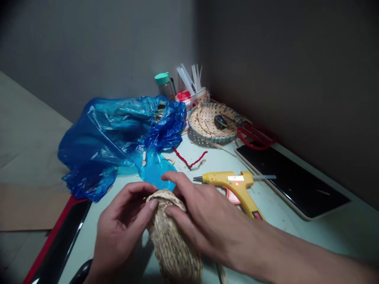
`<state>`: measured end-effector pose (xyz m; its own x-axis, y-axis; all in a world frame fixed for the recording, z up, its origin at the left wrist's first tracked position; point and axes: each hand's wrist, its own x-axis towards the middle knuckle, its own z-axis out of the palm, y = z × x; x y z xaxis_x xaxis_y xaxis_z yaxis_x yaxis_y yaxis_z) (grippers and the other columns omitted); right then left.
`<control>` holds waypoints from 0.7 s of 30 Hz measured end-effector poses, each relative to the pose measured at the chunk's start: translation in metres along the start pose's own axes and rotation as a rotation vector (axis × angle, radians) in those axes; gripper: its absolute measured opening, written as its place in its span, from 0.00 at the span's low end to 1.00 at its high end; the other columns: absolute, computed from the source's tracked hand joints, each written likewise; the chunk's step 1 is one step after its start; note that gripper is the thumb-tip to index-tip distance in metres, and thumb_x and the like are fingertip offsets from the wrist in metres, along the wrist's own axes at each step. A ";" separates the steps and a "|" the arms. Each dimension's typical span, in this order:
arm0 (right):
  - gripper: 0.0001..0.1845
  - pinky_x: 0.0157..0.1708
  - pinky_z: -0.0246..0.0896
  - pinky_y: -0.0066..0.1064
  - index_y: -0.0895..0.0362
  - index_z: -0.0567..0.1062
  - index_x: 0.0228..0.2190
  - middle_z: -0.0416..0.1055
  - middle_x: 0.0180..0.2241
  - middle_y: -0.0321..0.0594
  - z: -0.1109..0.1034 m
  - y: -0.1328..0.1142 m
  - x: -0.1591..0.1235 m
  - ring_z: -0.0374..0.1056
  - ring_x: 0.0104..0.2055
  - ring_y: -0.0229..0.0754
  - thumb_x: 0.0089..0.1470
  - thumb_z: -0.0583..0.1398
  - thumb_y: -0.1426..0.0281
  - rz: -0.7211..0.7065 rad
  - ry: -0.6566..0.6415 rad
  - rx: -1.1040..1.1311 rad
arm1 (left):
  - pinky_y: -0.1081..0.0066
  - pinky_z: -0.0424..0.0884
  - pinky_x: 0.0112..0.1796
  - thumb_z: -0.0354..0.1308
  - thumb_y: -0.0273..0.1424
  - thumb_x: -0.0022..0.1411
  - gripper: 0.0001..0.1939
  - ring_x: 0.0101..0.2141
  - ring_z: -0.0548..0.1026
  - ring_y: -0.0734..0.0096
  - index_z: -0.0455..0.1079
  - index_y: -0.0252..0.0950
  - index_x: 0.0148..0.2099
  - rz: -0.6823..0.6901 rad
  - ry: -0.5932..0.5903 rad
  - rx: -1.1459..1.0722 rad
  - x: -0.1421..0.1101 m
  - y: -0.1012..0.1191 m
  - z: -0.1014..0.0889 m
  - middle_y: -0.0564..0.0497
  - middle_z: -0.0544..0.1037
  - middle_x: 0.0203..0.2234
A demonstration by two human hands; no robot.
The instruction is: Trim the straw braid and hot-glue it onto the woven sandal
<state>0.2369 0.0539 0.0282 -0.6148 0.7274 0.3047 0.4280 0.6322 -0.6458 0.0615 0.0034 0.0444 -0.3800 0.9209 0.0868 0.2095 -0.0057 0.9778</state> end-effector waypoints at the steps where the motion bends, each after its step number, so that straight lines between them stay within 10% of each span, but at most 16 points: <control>1: 0.20 0.36 0.70 0.31 0.50 0.58 0.61 0.78 0.40 0.36 0.000 -0.001 0.000 0.77 0.38 0.41 0.70 0.54 0.69 -0.067 0.040 -0.044 | 0.74 0.73 0.36 0.68 0.30 0.57 0.02 0.32 0.80 0.69 0.79 0.43 0.35 0.072 0.031 0.025 -0.002 -0.001 0.001 0.54 0.82 0.30; 10: 0.08 0.25 0.53 0.33 0.53 0.65 0.34 0.63 0.24 0.30 -0.002 -0.002 -0.007 0.59 0.23 0.37 0.66 0.55 0.76 -0.353 0.263 -0.265 | 0.65 0.75 0.38 0.71 0.27 0.53 0.09 0.34 0.80 0.61 0.78 0.42 0.37 0.251 0.227 0.002 -0.011 -0.004 0.003 0.50 0.82 0.30; 21: 0.11 0.26 0.50 0.41 0.55 0.73 0.37 0.74 0.27 0.34 -0.005 -0.009 -0.013 0.61 0.26 0.40 0.64 0.56 0.82 -0.415 0.272 -0.357 | 0.68 0.75 0.30 0.65 0.17 0.55 0.17 0.30 0.79 0.67 0.78 0.45 0.42 0.578 0.217 -0.054 -0.005 -0.006 0.010 0.55 0.82 0.29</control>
<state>0.2447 0.0402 0.0336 -0.6063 0.4138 0.6791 0.4136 0.8935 -0.1752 0.0716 0.0026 0.0356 -0.3944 0.6627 0.6366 0.3927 -0.5048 0.7687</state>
